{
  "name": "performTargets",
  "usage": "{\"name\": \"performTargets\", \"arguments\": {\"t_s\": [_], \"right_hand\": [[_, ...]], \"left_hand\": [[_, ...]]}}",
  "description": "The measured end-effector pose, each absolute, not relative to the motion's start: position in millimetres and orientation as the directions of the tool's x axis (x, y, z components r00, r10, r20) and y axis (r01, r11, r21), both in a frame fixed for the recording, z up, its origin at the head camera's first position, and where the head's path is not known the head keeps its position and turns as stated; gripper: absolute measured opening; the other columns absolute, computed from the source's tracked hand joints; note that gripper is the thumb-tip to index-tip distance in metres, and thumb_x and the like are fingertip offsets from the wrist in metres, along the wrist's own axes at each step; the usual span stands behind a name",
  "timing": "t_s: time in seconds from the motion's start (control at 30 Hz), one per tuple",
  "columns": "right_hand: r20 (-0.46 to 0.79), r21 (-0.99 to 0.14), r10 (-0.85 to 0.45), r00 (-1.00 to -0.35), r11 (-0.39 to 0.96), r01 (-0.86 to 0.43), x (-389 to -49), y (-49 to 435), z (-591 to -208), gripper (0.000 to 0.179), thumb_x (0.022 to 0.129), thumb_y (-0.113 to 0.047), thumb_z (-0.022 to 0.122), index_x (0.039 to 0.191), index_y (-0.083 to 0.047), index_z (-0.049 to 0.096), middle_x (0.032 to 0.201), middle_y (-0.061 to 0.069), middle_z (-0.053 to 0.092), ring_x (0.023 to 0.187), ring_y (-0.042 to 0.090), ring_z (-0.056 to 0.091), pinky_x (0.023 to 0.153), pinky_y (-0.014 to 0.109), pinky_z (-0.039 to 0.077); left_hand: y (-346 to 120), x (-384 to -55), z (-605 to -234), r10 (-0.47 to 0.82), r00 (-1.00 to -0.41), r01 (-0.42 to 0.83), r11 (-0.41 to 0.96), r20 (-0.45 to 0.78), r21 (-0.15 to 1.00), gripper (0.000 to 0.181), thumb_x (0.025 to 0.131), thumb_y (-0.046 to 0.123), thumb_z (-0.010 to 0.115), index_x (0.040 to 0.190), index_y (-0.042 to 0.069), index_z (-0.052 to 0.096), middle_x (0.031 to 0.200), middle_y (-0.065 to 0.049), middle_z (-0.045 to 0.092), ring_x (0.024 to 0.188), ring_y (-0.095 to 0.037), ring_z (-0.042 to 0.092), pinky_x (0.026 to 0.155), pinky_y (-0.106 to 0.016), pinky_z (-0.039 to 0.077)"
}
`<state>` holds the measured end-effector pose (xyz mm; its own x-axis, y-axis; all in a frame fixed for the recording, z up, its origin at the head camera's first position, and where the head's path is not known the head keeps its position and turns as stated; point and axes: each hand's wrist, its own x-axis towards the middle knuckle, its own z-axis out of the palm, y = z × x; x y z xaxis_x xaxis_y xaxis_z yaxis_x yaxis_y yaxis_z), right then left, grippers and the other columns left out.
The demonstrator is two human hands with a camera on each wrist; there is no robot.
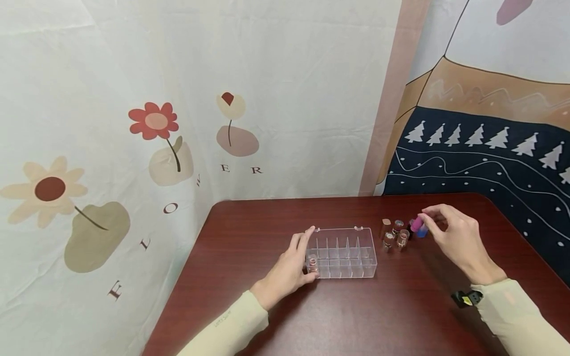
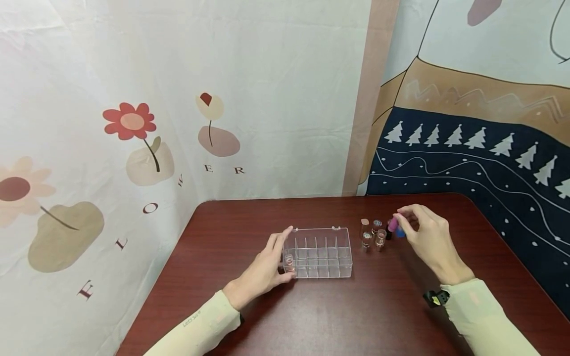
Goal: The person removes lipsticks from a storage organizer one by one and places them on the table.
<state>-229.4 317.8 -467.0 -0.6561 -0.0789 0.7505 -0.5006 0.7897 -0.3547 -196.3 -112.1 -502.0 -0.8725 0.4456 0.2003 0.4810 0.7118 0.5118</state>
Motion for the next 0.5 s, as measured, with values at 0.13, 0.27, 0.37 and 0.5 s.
{"name": "performTargets", "arguments": {"t_s": [0.13, 0.27, 0.37, 0.5], "right_hand": [[0.728, -0.354, -0.084, -0.680, 0.804, -0.478, -230, 320, -473, 0.033, 0.086, 0.003, 0.099, 0.115, -0.005, 0.083, 0.099, 0.012, 0.085, 0.080, 0.012, 0.074, 0.090, -0.009, 0.039], [0.707, -0.358, -0.090, -0.702, 0.810, -0.464, -231, 322, -480, 0.031, 0.088, 0.002, 0.099, 0.113, -0.007, 0.083, 0.098, 0.011, 0.086, 0.079, 0.017, 0.076, 0.088, -0.009, 0.039], [0.684, -0.367, -0.099, -0.722, 0.809, -0.459, -232, 324, -484, 0.028, 0.090, 0.001, 0.097, 0.111, -0.008, 0.083, 0.099, 0.011, 0.086, 0.080, 0.009, 0.075, 0.086, -0.008, 0.040], [0.640, -0.388, -0.111, -0.760, 0.807, -0.445, -233, 327, -489, 0.024, 0.093, 0.000, 0.095, 0.111, -0.008, 0.083, 0.099, 0.012, 0.086, 0.080, 0.004, 0.074, 0.082, -0.006, 0.042]], "left_hand": [[-112, -196, -502, 0.447, -0.870, 0.485, 0.710, 0.205, 0.511, 0.122, 0.094, 0.012, 0.100, 0.185, 0.012, 0.020, 0.167, -0.023, 0.049, 0.069, -0.002, 0.051, 0.075, -0.021, 0.059], [-112, -196, -503, 0.451, -0.868, 0.491, 0.708, 0.209, 0.508, 0.122, 0.094, 0.012, 0.100, 0.186, 0.012, 0.019, 0.166, -0.024, 0.049, 0.069, -0.002, 0.051, 0.076, -0.021, 0.059], [-112, -197, -503, 0.454, -0.866, 0.494, 0.706, 0.211, 0.507, 0.123, 0.094, 0.012, 0.100, 0.186, 0.013, 0.019, 0.166, -0.024, 0.049, 0.070, -0.003, 0.052, 0.077, -0.022, 0.060], [-112, -196, -503, 0.454, -0.866, 0.493, 0.706, 0.210, 0.508, 0.123, 0.094, 0.012, 0.100, 0.186, 0.014, 0.019, 0.166, -0.025, 0.049, 0.070, -0.003, 0.052, 0.077, -0.022, 0.060]]}}
